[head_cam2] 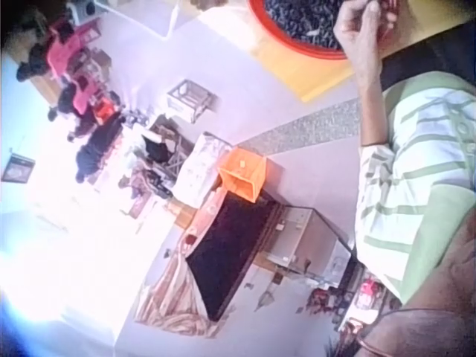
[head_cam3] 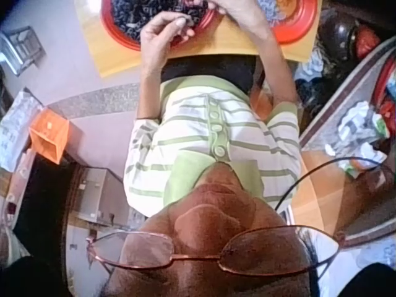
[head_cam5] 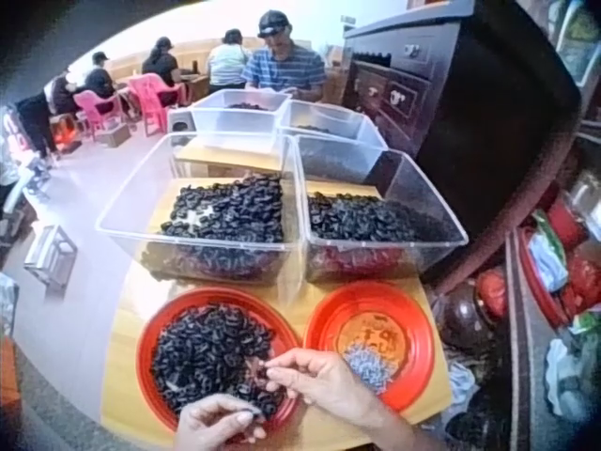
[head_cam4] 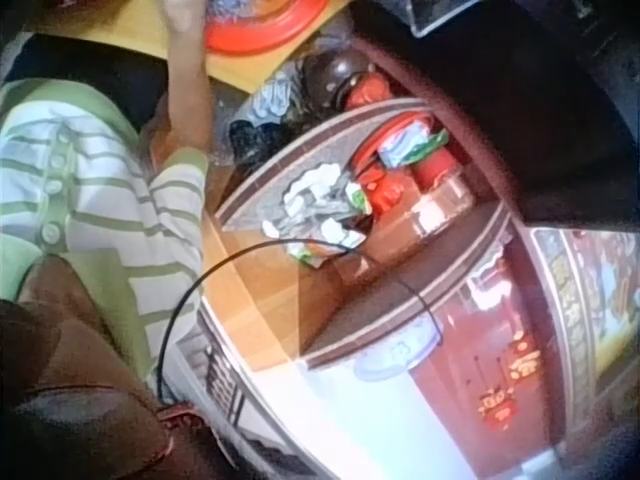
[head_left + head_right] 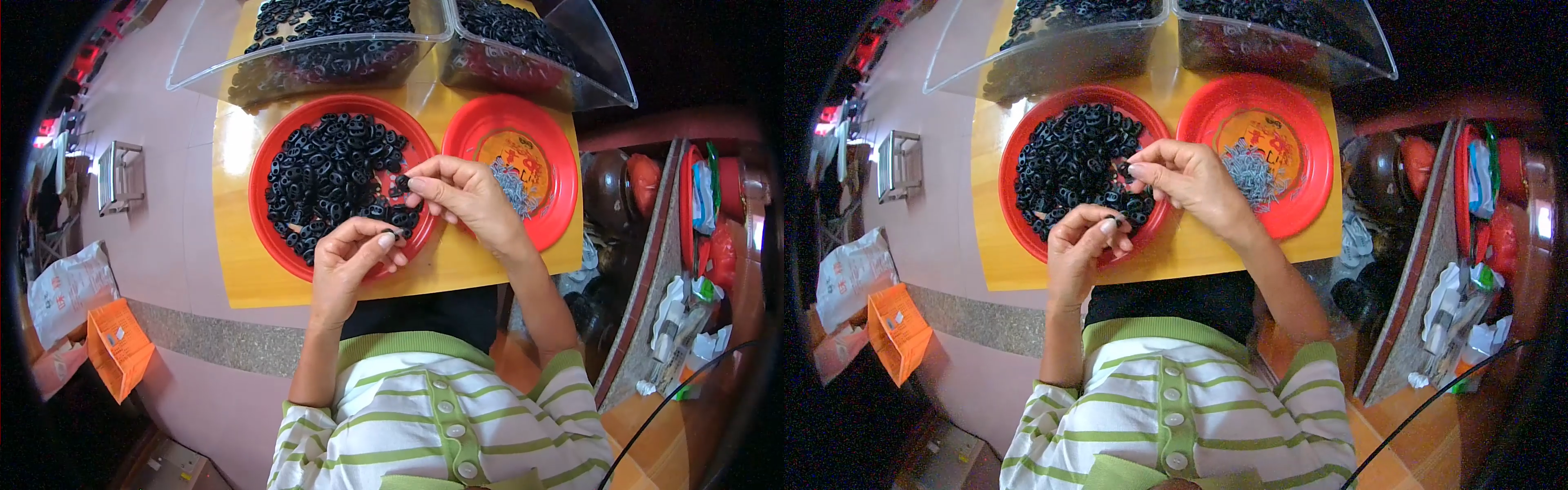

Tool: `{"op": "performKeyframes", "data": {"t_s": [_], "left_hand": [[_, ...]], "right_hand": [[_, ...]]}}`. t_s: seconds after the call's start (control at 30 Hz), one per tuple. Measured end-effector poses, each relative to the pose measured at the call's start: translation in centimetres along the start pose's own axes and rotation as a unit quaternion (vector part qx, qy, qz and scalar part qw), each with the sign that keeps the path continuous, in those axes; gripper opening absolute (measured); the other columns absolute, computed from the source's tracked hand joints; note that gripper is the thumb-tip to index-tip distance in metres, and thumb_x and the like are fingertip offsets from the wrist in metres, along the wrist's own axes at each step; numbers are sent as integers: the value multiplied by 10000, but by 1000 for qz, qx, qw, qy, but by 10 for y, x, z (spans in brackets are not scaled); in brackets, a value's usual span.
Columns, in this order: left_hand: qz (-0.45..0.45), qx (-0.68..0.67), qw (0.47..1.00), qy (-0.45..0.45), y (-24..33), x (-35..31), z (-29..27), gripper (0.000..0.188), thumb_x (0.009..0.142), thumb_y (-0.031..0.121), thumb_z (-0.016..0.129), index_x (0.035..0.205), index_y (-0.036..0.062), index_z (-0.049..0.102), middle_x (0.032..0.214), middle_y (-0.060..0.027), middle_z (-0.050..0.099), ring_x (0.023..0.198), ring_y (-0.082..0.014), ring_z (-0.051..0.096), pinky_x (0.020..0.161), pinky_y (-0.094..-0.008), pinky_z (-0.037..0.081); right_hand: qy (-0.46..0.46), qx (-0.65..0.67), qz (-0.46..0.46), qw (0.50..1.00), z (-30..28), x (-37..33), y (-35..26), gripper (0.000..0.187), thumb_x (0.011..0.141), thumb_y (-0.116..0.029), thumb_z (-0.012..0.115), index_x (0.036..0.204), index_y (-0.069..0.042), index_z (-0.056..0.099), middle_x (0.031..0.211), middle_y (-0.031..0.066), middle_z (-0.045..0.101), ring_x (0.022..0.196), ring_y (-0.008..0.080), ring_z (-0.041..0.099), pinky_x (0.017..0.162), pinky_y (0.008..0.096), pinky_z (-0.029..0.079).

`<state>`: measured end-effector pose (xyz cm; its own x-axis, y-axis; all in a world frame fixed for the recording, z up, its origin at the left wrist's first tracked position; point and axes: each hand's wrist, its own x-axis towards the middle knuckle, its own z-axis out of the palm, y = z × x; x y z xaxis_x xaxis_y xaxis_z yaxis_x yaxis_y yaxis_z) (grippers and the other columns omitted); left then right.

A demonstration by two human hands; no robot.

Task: The person assembles small black rubber rings by inserting silver clips into them by hand.

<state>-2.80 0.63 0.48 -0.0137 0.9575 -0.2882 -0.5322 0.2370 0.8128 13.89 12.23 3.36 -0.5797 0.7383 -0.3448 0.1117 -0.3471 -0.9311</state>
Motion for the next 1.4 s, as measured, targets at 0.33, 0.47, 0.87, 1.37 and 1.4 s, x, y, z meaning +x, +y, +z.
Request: {"op": "performKeyframes", "data": {"t_s": [0.33, 0.47, 0.87, 1.37, 1.4], "left_hand": [[87, -65, 993, 37, 9, 11, 11, 109, 903, 12, 540, 979, -32, 604, 1158, -153, 565, 854, -186, 650, 718, -261, 530], [132, -35, 990, 31, 7, 13, 18, 110, 900, 12, 539, 975, -40, 600, 1170, -183, 558, 878, -186, 646, 752, -272, 536], [118, -14, 993, 25, 1, 11, 31, 106, 897, -3, 535, 978, -41, 591, 1196, -225, 564, 933, -211, 646, 812, -312, 542], [84, 41, 995, 30, 3, 10, 22, 105, 906, 17, 545, 968, -42, 605, 938, -145, 665, 752, -158, 659, 669, -248, 533], [60, 53, 996, 26, 6, 10, 23, 105, 907, 23, 552, 969, -40, 609, 909, -132, 668, 736, -148, 652, 666, -241, 529]], "right_hand": [[-12, 51, -66, 996, 7, -13, 3, 172, 904, -91, 599, 1050, -1, 610, 873, 26, 661, 748, 69, 625, 612, 191, 508], [-4, 71, -95, 993, 6, -17, 9, 171, 882, -56, 620, 1045, -5, 610, 897, 18, 650, 780, 71, 622, 668, 200, 513], [42, 166, -116, 979, 2, -23, 24, 207, 863, -31, 636, 1062, -4, 584, 973, 46, 635, 829, 78, 609, 752, 209, 505], [73, 162, -114, 977, 5, -35, 31, 236, 884, -40, 608, 1112, -8, 561, 969, 38, 602, 825, 82, 598, 766, 220, 503], [64, 162, -125, 977, 4, -35, 32, 243, 882, -29, 605, 1118, -5, 553, 964, 36, 596, 828, 83, 596, 771, 219, 500]]}}
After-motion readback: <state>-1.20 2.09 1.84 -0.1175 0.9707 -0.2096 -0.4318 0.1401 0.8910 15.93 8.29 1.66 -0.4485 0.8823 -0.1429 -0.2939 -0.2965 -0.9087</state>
